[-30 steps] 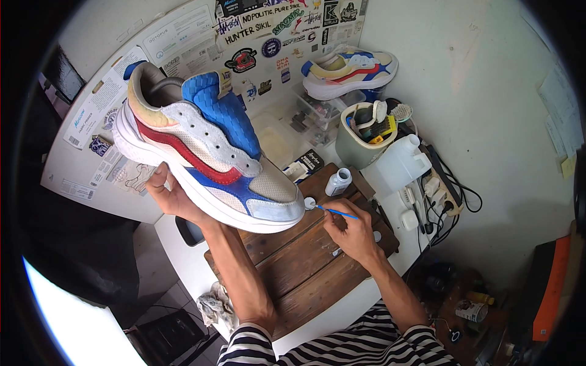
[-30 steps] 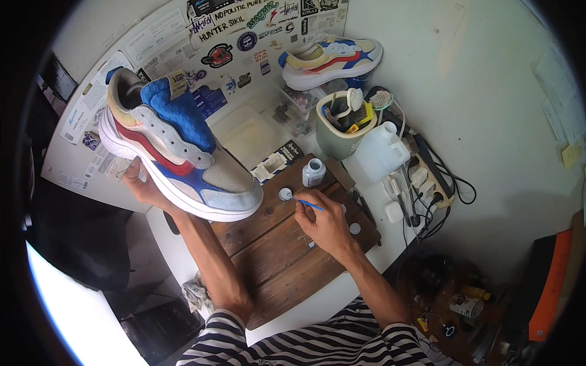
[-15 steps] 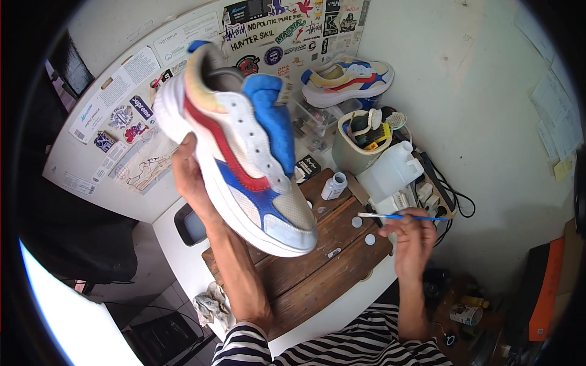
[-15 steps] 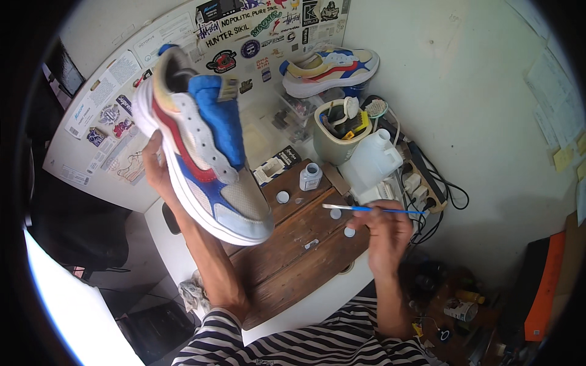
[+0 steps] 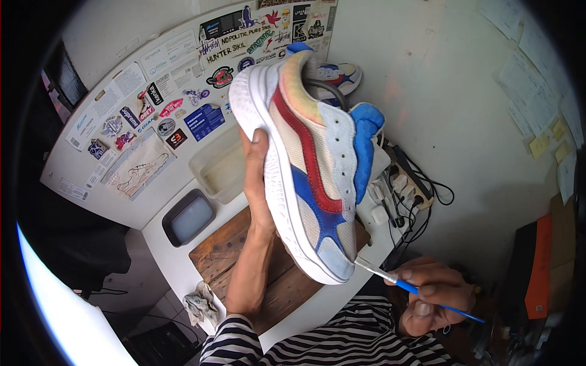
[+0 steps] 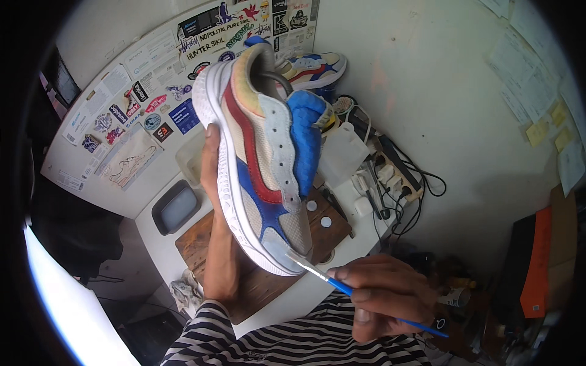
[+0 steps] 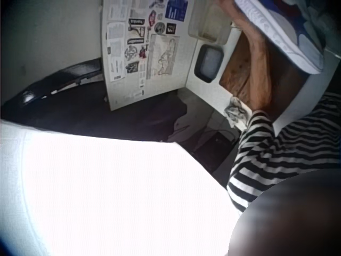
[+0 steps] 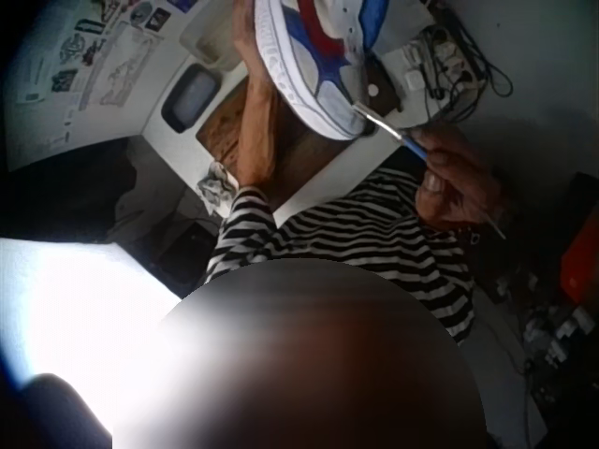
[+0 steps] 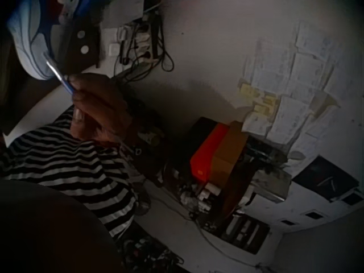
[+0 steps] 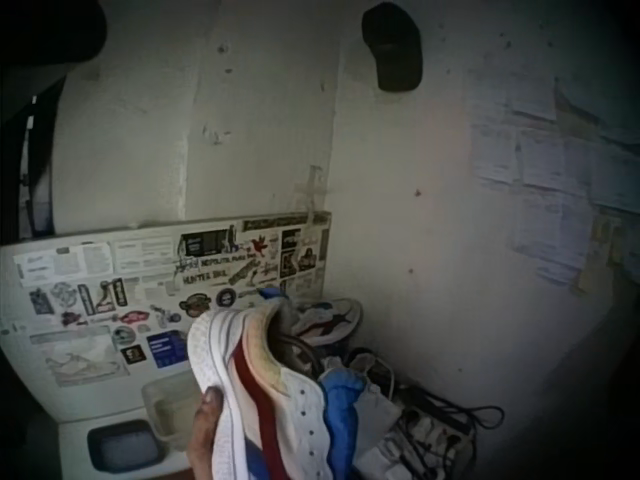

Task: Applying white paint to the midsole and detail areas of a multicolored sneaker using a fine paintbrush.

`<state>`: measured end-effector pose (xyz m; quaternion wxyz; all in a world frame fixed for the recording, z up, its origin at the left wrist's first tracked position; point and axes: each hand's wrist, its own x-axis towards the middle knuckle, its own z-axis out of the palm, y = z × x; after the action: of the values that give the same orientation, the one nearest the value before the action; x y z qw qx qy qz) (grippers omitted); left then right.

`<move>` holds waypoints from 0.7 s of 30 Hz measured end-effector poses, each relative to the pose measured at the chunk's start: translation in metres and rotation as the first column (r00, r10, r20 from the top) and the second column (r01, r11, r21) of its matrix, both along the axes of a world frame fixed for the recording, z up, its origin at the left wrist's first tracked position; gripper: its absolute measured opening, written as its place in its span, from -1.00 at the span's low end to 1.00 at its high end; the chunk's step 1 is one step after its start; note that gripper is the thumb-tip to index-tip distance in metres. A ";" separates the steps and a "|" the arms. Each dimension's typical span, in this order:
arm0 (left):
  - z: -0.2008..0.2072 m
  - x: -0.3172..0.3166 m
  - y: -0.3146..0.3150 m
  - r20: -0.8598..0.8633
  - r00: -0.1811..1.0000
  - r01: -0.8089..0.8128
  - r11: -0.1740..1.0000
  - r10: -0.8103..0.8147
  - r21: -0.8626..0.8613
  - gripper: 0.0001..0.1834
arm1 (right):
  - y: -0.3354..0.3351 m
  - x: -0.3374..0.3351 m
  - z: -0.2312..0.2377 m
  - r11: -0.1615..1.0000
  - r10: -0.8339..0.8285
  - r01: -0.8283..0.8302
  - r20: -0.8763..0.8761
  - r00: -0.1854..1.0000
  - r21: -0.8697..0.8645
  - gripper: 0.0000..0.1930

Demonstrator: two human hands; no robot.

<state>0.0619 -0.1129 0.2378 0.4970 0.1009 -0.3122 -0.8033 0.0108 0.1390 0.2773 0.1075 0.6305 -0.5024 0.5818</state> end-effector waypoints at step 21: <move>-0.001 0.002 0.000 -0.078 0.992 -0.092 0.994 0.096 0.061 -0.47 | -0.022 0.011 -0.003 0.990 -0.064 0.094 -0.263 0.963 0.103 -0.73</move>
<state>0.0635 -0.1132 0.2373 0.5434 0.0971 -0.2635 -0.7911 0.0219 0.1169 0.2741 0.1591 0.6858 -0.5412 0.4599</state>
